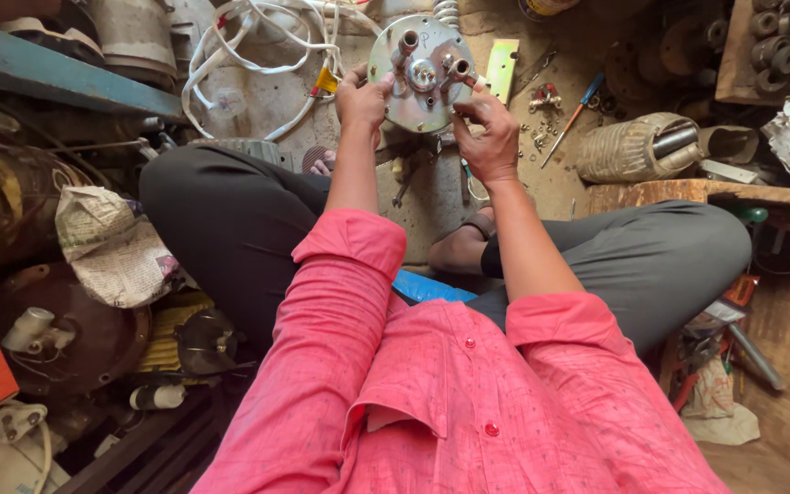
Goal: The person sits on the floor and assembles a circular metal component by inserting small cylindrical pieces into its holes. They repeatedly pick up the pieces from the floor, place them into the component, and adjust them by hand.
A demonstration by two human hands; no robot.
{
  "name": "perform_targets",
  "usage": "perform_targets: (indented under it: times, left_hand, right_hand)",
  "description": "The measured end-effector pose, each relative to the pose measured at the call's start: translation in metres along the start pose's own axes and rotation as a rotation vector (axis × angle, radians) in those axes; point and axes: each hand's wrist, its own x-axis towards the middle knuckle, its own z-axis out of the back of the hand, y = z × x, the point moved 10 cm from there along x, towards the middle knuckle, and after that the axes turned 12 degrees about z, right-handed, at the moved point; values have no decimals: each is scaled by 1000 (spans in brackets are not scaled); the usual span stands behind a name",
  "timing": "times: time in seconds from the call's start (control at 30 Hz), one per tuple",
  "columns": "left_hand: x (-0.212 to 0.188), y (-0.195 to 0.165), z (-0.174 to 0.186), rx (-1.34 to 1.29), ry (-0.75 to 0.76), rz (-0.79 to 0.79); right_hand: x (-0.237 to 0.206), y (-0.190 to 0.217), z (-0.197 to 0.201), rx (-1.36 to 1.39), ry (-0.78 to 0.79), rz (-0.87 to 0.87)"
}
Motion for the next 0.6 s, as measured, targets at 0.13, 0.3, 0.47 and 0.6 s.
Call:
perform_targets:
  times: [0.13,0.3,0.47,0.6]
  left_hand:
    - [-10,-5,3,52,-32,-103]
    - [-65,59,15,-469,-249,32]
    - [-74,96,-24,-285,36,362]
    - [-62,104,-26,-251,30,394]
  right_hand:
    - [-3,7,-2,-31,17,45]
    - [-1,15,-7,-62,20,89]
    - [-1,35,-8,-111,-4,210]
    - [-2,28,-11,-17,52,114]
